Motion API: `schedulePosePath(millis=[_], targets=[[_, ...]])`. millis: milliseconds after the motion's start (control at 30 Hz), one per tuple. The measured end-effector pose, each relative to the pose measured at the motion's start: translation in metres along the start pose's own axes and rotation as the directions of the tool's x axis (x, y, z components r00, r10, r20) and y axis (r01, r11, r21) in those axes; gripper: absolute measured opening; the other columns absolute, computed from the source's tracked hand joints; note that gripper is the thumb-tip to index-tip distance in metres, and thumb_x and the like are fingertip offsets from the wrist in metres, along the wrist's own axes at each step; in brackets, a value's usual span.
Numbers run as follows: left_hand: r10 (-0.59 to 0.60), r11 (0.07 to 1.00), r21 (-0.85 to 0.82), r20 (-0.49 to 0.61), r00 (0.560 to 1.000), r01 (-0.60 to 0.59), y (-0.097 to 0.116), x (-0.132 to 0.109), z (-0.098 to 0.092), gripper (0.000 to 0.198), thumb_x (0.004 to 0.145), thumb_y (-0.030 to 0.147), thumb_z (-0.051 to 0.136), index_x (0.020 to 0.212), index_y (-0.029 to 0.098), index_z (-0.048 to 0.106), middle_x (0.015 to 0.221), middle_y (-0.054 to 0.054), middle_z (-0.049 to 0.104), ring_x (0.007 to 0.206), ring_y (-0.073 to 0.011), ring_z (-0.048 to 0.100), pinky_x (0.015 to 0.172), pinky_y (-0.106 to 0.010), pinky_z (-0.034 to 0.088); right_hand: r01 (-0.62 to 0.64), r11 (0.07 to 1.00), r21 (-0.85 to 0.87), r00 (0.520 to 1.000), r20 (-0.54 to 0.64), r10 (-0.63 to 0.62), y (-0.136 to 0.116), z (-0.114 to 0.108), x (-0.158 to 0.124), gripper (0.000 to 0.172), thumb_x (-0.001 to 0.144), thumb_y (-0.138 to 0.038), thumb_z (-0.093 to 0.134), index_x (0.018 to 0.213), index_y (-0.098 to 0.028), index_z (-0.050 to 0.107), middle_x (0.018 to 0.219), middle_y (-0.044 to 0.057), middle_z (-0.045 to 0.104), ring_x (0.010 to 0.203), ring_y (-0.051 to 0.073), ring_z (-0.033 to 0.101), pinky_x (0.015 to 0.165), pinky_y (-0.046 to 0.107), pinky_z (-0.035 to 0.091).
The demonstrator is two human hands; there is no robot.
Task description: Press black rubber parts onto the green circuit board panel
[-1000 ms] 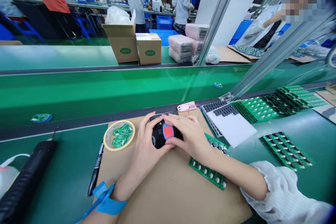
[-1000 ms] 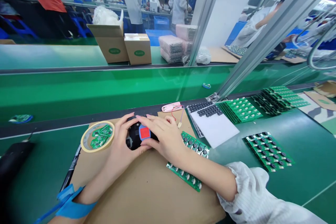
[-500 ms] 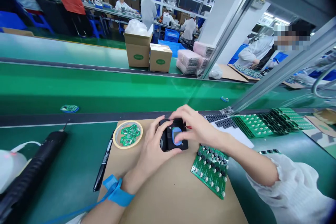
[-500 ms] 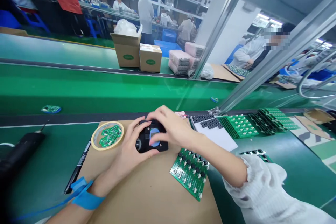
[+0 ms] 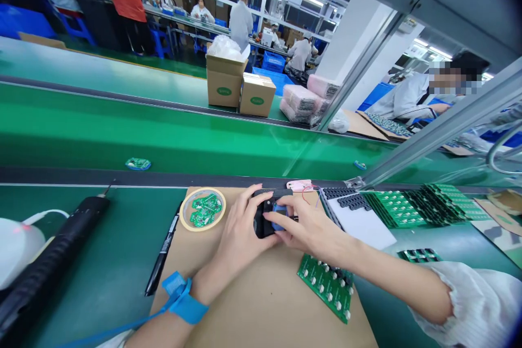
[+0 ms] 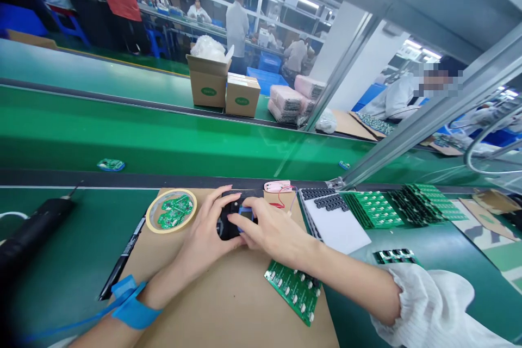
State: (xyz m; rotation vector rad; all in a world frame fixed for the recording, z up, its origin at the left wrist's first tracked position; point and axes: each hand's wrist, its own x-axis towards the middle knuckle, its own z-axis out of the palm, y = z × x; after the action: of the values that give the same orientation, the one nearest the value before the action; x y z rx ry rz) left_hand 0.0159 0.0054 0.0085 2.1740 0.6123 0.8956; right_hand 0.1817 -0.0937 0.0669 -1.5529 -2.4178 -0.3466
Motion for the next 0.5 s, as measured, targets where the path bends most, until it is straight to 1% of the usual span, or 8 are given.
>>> schedulePosePath(millis=[100,167,200,267,300,333,400,500], targets=[[-0.013,1.0,-0.005,0.005,1.0,0.013,0.0,0.0,0.0,0.077,0.068,0.015,0.084,0.132,0.031,0.045,0.144,-0.008,0.044,0.134,-0.0314,0.046,0.11,-0.053,0.042,-0.002,0.996,0.088,0.995,-0.099,0.01,0.014,-0.002,0.005,0.036,0.094,-0.017,0.05,0.13,-0.02,0.055,0.114,0.013,0.054,0.086,0.021,0.06,0.068,0.034,0.058],[-0.018,1.0,-0.012,0.014,1.0,0.018,0.0,0.0,0.0,0.078,0.066,0.02,0.086,0.132,0.03,0.046,0.144,-0.008,0.044,0.135,-0.0327,0.045,0.111,-0.055,0.041,-0.083,0.977,0.195,0.98,-0.162,0.116,0.034,-0.002,0.015,0.031,0.095,-0.022,0.053,0.126,-0.023,0.059,0.113,0.01,0.052,0.085,0.019,0.06,0.074,0.034,0.058],[-0.018,1.0,-0.017,0.019,1.0,0.018,0.0,0.0,-0.001,0.079,0.065,0.022,0.088,0.132,0.03,0.047,0.144,-0.009,0.044,0.135,-0.0333,0.044,0.111,-0.055,0.041,-0.164,0.954,0.251,0.964,-0.166,0.209,0.047,0.0,0.022,0.027,0.095,-0.024,0.055,0.121,-0.024,0.061,0.11,0.008,0.052,0.084,0.018,0.061,0.077,0.034,0.057],[-0.013,1.0,-0.026,0.026,1.0,0.014,0.0,0.0,-0.002,0.079,0.063,0.025,0.089,0.131,0.03,0.049,0.145,-0.009,0.043,0.135,-0.034,0.044,0.111,-0.055,0.041,-0.358,0.877,0.322,0.906,-0.106,0.409,0.075,0.012,0.041,0.018,0.096,-0.025,0.057,0.112,-0.022,0.063,0.104,0.006,0.053,0.082,0.017,0.062,0.08,0.033,0.057],[-0.011,0.999,-0.03,0.028,1.0,0.011,0.0,0.0,-0.003,0.08,0.063,0.026,0.09,0.132,0.031,0.049,0.145,-0.009,0.043,0.135,-0.0342,0.045,0.111,-0.055,0.041,-0.472,0.822,0.319,0.858,-0.047,0.511,0.089,0.022,0.05,0.015,0.096,-0.026,0.057,0.109,-0.021,0.063,0.102,0.006,0.053,0.083,0.017,0.062,0.081,0.032,0.057],[-0.009,0.999,-0.033,0.027,1.0,0.01,0.0,0.0,-0.003,0.08,0.063,0.026,0.089,0.132,0.031,0.048,0.146,-0.01,0.042,0.134,-0.0345,0.045,0.11,-0.056,0.041,-0.535,0.79,0.3,0.825,-0.017,0.565,0.101,0.032,0.059,0.014,0.096,-0.026,0.057,0.107,-0.019,0.062,0.101,0.006,0.053,0.083,0.017,0.063,0.08,0.032,0.057],[-0.007,0.999,-0.037,0.023,1.0,0.008,0.001,-0.001,-0.003,0.082,0.064,0.025,0.089,0.134,0.031,0.047,0.146,-0.01,0.042,0.134,-0.0351,0.045,0.11,-0.056,0.041,-0.609,0.754,0.246,0.782,0.028,0.623,0.121,0.055,0.072,0.011,0.097,-0.023,0.057,0.103,-0.016,0.061,0.1,0.007,0.055,0.084,0.017,0.063,0.08,0.033,0.056],[-0.007,0.999,-0.041,0.019,1.0,0.008,0.002,-0.002,-0.003,0.083,0.063,0.024,0.089,0.134,0.032,0.047,0.146,-0.011,0.042,0.134,-0.036,0.045,0.109,-0.058,0.042,-0.657,0.741,0.14,0.754,0.09,0.651,0.136,0.08,0.081,0.008,0.093,-0.022,0.063,0.095,-0.014,0.061,0.097,0.006,0.059,0.089,0.019,0.062,0.083,0.037,0.054]])
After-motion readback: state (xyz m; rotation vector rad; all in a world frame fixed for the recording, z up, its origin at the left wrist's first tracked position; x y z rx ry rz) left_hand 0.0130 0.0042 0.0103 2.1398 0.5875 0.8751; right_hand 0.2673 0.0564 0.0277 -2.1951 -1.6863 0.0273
